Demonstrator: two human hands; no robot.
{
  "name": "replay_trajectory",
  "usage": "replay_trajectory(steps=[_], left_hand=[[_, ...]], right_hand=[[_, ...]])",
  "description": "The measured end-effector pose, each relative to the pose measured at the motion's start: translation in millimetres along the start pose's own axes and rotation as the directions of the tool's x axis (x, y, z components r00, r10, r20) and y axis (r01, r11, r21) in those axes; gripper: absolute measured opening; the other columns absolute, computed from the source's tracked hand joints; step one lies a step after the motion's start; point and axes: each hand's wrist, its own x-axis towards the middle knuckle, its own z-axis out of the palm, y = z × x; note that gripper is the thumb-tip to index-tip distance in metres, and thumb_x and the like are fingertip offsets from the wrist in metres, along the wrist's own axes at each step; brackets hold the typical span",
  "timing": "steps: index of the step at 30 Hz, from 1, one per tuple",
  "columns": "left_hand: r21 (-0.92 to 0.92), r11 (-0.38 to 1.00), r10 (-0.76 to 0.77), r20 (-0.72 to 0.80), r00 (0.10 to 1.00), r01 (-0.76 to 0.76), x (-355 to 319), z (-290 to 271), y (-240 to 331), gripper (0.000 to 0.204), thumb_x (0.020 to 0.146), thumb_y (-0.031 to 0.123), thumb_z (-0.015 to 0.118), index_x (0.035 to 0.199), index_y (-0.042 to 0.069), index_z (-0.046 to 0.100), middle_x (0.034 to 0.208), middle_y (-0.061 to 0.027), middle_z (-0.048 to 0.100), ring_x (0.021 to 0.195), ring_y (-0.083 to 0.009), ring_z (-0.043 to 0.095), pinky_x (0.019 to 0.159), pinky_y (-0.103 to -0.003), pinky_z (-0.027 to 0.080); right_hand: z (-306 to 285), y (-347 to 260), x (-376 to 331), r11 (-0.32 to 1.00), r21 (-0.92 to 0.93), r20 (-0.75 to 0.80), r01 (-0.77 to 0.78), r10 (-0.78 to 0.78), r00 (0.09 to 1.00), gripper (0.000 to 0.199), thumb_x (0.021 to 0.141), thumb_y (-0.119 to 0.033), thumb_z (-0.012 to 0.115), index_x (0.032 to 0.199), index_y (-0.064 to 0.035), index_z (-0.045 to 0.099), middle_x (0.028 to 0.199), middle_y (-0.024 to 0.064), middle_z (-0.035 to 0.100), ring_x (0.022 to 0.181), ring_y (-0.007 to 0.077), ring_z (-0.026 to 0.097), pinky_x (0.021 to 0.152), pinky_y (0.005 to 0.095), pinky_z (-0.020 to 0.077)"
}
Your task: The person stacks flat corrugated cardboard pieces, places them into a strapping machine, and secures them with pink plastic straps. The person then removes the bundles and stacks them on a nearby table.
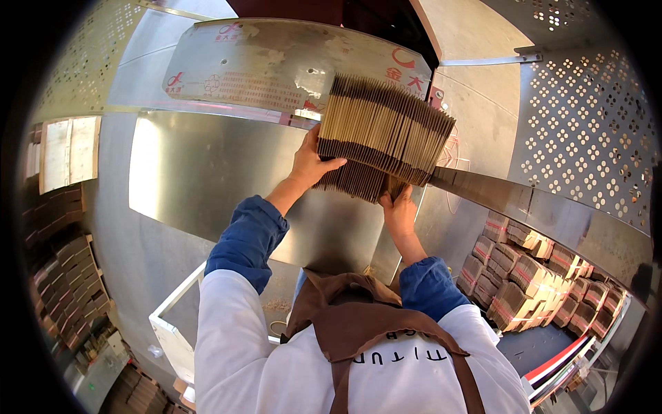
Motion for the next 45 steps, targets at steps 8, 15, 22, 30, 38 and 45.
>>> replay_trajectory(steps=[8,15,22,30,38,45], left_hand=[[-0.005,0.999,0.032,0.008,0.999,-0.032,1,2,7,0.095,0.064,0.034,0.084,0.139,0.003,0.033,0.131,-0.0176,0.048,0.116,-0.0337,0.054,0.095,-0.041,0.046],[0.042,0.998,0.047,-0.032,0.998,-0.046,-3,3,17,0.088,0.067,0.023,0.083,0.139,0.005,0.035,0.126,-0.0138,0.053,0.112,-0.0277,0.057,0.093,-0.037,0.048],[0.01,1.0,0.009,-0.026,1.0,-0.009,-2,3,16,0.091,0.065,0.024,0.084,0.14,0.007,0.035,0.123,-0.0143,0.056,0.11,-0.0266,0.058,0.094,-0.037,0.048],[-0.197,0.978,0.07,0.009,0.997,-0.067,3,9,9,0.093,0.068,0.018,0.083,0.142,0.006,0.028,0.124,-0.0142,0.056,0.113,-0.0251,0.057,0.096,-0.034,0.045],[-0.156,0.988,-0.006,0.062,0.998,0.016,5,7,6,0.093,0.068,0.019,0.082,0.142,0.01,0.027,0.126,-0.0187,0.055,0.114,-0.0302,0.058,0.096,-0.037,0.046],[-0.169,0.985,-0.015,0.108,0.994,0.033,6,8,2,0.089,0.071,0.015,0.081,0.14,0.005,0.026,0.133,-0.0138,0.048,0.124,-0.0236,0.048,0.101,-0.035,0.042]], right_hand=[[1,5,0,1.0,0.014,-0.02,0.009,-0.008,1.0,0.059,0.081,-0.027,0.066,0.117,0.0061,0.032,0.077,0.0295,0.062,0.071,0.0488,0.06,0.063,0.0537,0.0488],[-2,-8,-1,0.999,0.021,-0.007,-0.028,0.029,1.0,0.057,0.08,-0.023,0.067,0.116,0.0065,0.033,0.077,0.0297,0.062,0.073,0.0488,0.06,0.063,0.053,0.0481],[-1,-2,-1,0.997,0.078,-0.02,0.002,0.0,1.0,0.056,0.081,-0.023,0.066,0.118,0.0036,0.033,0.084,0.0294,0.062,0.075,0.0491,0.059,0.065,0.0534,0.048],[-1,2,2,0.999,0.047,0.011,-0.024,0.023,1.0,0.058,0.083,-0.026,0.063,0.122,0.0048,0.032,0.081,0.0288,0.063,0.074,0.0485,0.06,0.065,0.053,0.0483],[0,0,0,0.999,0.01,0.006,-0.037,0.037,0.999,0.063,0.083,-0.028,0.063,0.124,0.0093,0.032,0.078,0.0289,0.062,0.071,0.0478,0.06,0.063,0.0524,0.0477],[0,4,0,0.999,0.036,-0.007,-0.006,0.006,1.0,0.058,0.083,-0.028,0.064,0.119,0.0058,0.034,0.08,0.0287,0.063,0.073,0.0484,0.06,0.064,0.0529,0.0487]])
